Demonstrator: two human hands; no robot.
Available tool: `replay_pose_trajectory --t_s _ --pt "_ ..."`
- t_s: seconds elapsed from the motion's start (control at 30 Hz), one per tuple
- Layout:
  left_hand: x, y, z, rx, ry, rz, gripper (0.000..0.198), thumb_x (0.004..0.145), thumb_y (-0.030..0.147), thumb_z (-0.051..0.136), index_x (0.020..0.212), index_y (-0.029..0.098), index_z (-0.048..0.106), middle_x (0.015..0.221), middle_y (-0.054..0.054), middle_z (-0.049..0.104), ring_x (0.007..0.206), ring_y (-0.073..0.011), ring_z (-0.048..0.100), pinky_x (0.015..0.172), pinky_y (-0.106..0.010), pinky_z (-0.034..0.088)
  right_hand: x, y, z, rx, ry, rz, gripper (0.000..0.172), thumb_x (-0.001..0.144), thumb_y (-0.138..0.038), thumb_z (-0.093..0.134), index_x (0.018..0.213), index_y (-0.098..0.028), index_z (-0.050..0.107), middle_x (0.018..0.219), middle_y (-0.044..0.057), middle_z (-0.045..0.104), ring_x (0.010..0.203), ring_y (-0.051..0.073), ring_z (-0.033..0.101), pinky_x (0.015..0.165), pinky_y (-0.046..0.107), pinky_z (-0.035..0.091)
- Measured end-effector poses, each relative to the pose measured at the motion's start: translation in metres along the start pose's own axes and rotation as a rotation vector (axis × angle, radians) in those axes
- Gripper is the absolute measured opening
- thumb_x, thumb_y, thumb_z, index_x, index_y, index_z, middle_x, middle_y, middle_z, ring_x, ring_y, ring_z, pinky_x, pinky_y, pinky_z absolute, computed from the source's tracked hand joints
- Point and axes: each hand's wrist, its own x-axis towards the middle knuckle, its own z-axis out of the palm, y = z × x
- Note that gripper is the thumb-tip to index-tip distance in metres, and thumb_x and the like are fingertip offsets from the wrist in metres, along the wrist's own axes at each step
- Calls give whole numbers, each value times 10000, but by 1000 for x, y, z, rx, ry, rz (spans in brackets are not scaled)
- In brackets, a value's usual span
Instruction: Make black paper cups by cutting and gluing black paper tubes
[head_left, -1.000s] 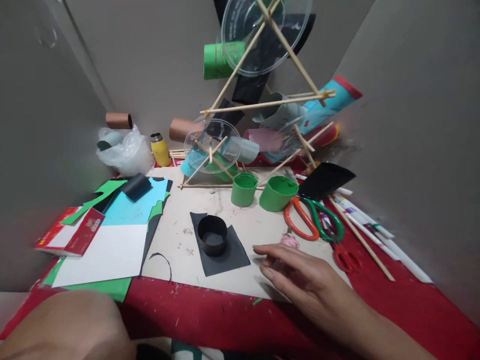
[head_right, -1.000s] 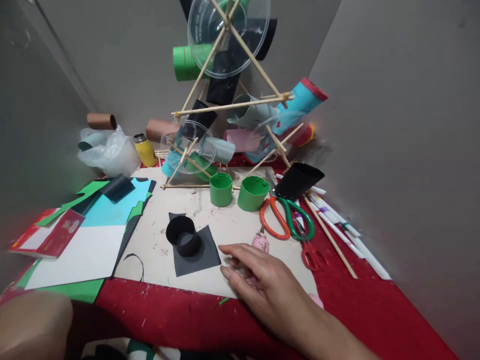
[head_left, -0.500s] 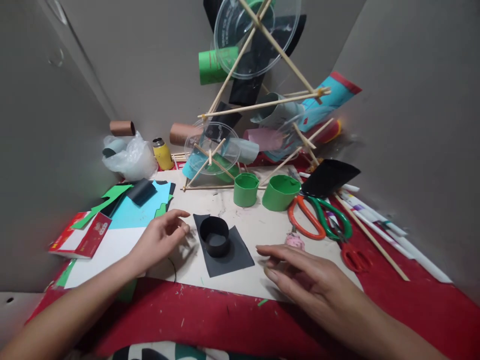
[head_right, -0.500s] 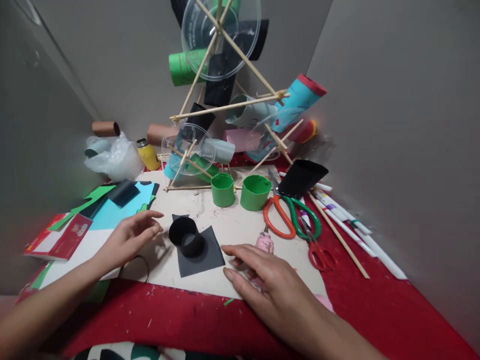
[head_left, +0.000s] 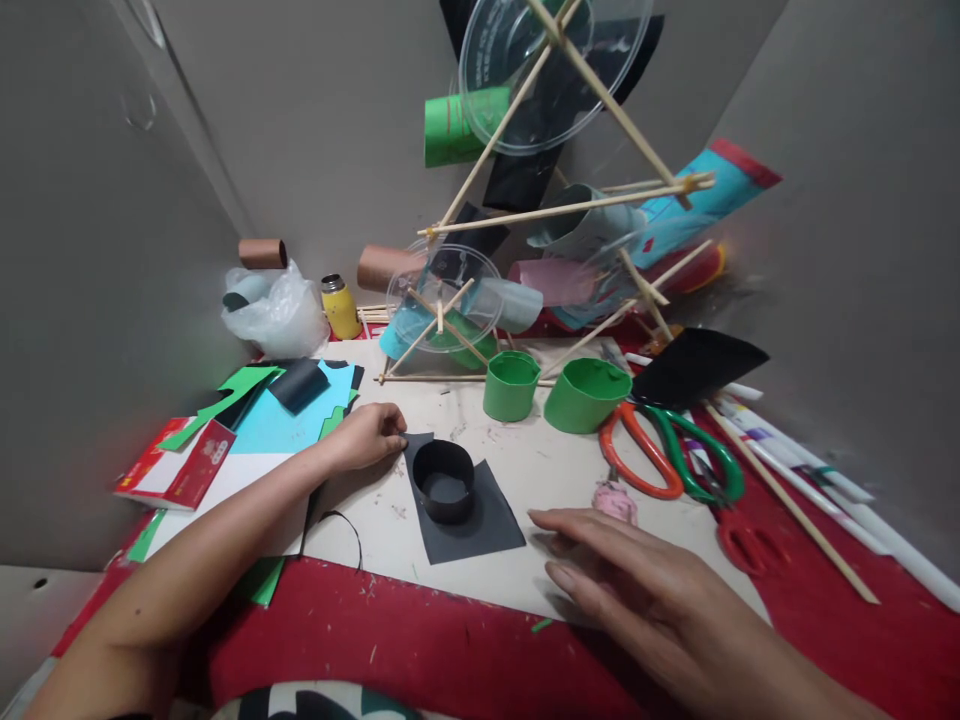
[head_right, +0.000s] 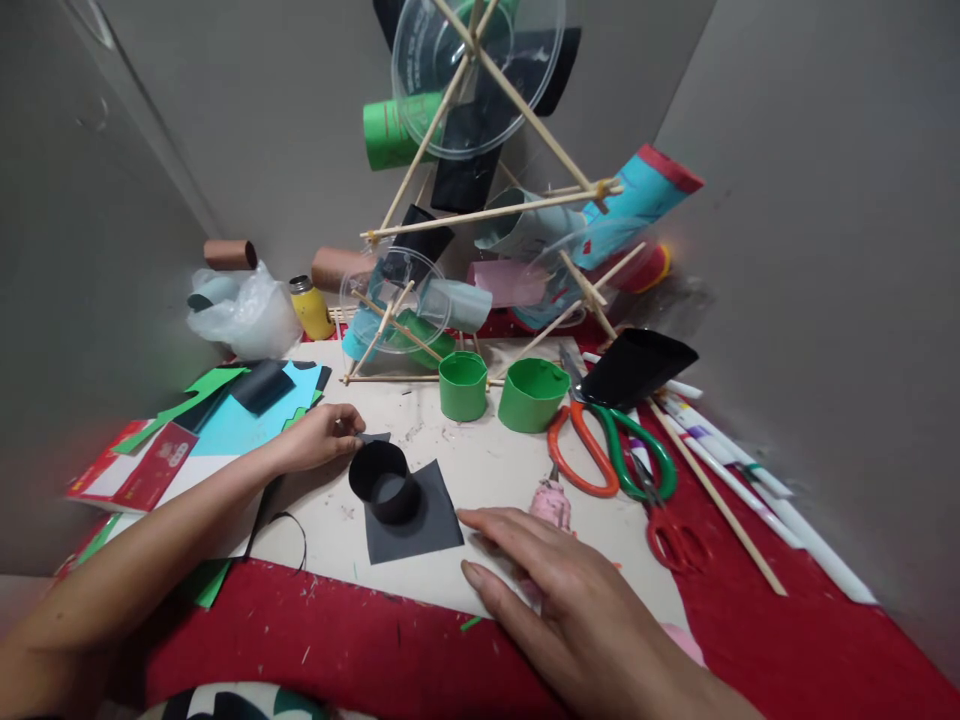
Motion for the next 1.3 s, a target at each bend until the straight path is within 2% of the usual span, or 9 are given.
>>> replay_pose_trajectory --t_s 0.17,0.33,0.5,0.63,0.77,0.97,1.17,1.3 --pt "-2 1 3 -59 -4 6 9 741 191 622 735 187 616 659 13 597 644 -155 529 641 -268 370 1 0 0 -1 -16 -7 265 974 -285 509 1190 -236 654 1127 60 743 997 209 723 834 295 614" --pt "-11 3 9 -219 61 48 47 759 189 621 744 197 577 684 10 574 651 -155 493 639 -277 350 0 -3 -4 44 38 6 264 966 -290 522 1167 -219 677 1090 79 751 970 224 728 837 309 613" --pt "-10 5 11 -559 -8 83 192 871 379 566 846 222 459 660 27 596 600 -137 566 609 -262 438 1 -4 -5 88 146 42 245 953 -305 554 1134 -218 694 1039 86 758 919 238 737 760 301 619" --pt "-7 9 10 -769 -60 62 356 851 501 639 941 231 427 617 21 658 565 -152 645 611 -283 521 5 -5 -4 113 188 64 221 949 -297 557 1110 -228 692 1000 67 758 871 216 739 665 261 607" --pt "-5 11 7 -895 -122 54 451 799 534 730 949 221 441 625 -11 709 536 -158 679 575 -274 556 6 -5 -6 166 220 138 284 941 -323 559 1175 -214 676 1012 82 746 787 198 727 667 276 605" --pt "-3 23 3 -982 -195 97 445 791 496 775 952 212 472 610 -8 718 522 -157 692 532 -239 561 7 -2 -3 285 236 306 462 931 -396 580 1347 -196 587 1149 124 705 905 227 712 824 347 603" --pt "-7 41 0 -967 -240 134 420 795 482 781 932 192 509 603 9 701 530 -132 685 553 -219 569 13 5 6 337 209 357 591 898 -433 567 1424 -170 508 1296 155 644 999 245 686 895 404 577" --pt "-8 49 -1 -946 -239 157 406 804 485 770 924 193 514 593 23 684 528 -125 675 550 -212 564 16 4 7 326 136 390 581 852 -423 561 1375 -168 573 1180 134 688 939 232 695 794 354 589"
